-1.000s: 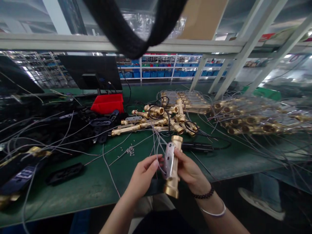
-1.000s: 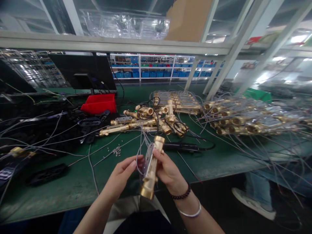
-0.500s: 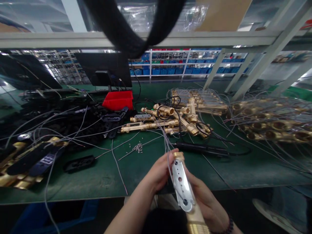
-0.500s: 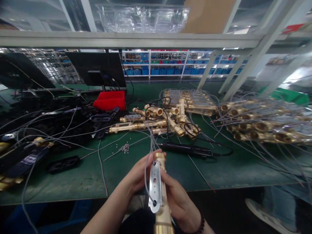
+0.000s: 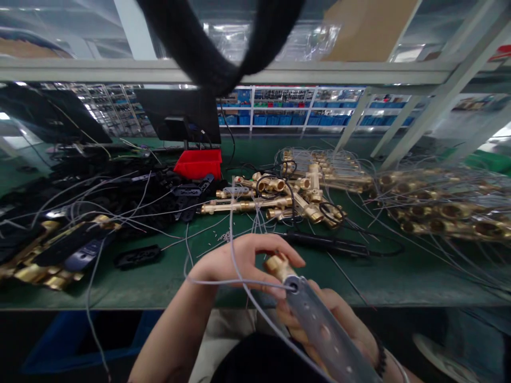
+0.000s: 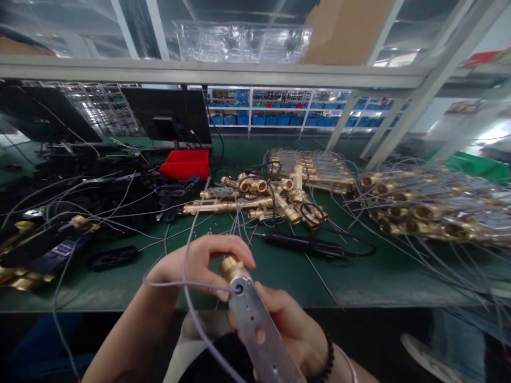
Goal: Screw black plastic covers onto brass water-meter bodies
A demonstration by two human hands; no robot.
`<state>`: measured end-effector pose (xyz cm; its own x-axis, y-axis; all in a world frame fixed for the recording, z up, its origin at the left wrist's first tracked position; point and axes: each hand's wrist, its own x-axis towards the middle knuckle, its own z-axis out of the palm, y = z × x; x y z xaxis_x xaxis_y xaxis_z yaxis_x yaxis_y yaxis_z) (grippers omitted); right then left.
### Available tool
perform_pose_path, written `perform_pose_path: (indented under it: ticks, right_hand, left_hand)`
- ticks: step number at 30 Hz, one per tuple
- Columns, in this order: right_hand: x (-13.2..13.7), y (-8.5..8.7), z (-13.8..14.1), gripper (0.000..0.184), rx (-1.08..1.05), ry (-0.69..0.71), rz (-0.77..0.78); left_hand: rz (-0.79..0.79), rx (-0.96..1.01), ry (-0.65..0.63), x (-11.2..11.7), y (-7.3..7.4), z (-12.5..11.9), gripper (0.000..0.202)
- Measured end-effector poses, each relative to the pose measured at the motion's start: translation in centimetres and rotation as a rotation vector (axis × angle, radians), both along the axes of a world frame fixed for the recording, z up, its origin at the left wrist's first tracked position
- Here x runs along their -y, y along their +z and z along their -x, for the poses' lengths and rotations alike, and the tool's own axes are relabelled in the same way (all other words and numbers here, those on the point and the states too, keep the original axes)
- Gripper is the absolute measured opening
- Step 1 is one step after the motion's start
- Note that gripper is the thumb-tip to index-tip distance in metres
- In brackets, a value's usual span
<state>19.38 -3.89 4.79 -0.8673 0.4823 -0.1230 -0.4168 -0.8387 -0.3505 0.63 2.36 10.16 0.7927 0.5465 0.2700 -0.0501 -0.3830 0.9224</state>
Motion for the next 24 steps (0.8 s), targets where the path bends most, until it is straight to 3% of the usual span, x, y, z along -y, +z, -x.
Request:
perform_pose_path:
  ticks: [4,7,10,12,14,16,18,20,22,24]
  right_hand:
    - [-1.0,-0.2,1.7,0.034,0.099,0.179,0.227]
    - [-1.7,-1.6,3.0,0.036,0.251,0.180,0.207]
    - [-3.2,-3.1,3.2,0.044,0.505,0.148,-0.083]
    - [-4.9,-3.4,2.3,0.045,0.609,0.036,-0.281]
    - [-6.6,-2.7,1.2,0.042,0.695,-0.178,-0.516]
    - [-7.7,-1.3,0.7,0.041,0.813,-0.339,-0.865]
    - [-7.7,-0.1,1.5,0.050,0.882,-0.347,-1.226]
    - [-7.1,0.0,3.4,0.048,0.865,-0.265,-1.466]
    - [-6.4,-0.7,5.7,0.022,0.856,-0.266,-1.545]
    - [-6.2,-1.2,7.0,0.005,0.860,-0.327,-1.431]
  left_hand:
    - [0.141,-0.144,0.018,-0.1,-4.2,2.4,0.064]
    - [0.088,-0.183,0.189,1.0,-6.7,3.6,0.061]
    - [0.040,-0.202,0.364,2.4,-7.9,4.2,0.044]
    - [0.022,-0.249,0.503,3.1,-8.4,4.4,0.034]
    - [-0.025,-0.310,0.653,3.4,-8.8,4.4,0.029]
    - [-0.085,-0.338,0.765,3.3,-9.4,4.0,0.025]
    - [-0.124,-0.333,0.822,3.0,-10.0,3.4,0.022]
    - [-0.135,-0.310,0.849,2.6,-10.5,2.8,0.017]
    - [-0.137,-0.300,0.852,2.3,-11.0,2.5,0.013]
    - [-0.141,-0.304,0.854,2.2,-11.4,2.6,0.012]
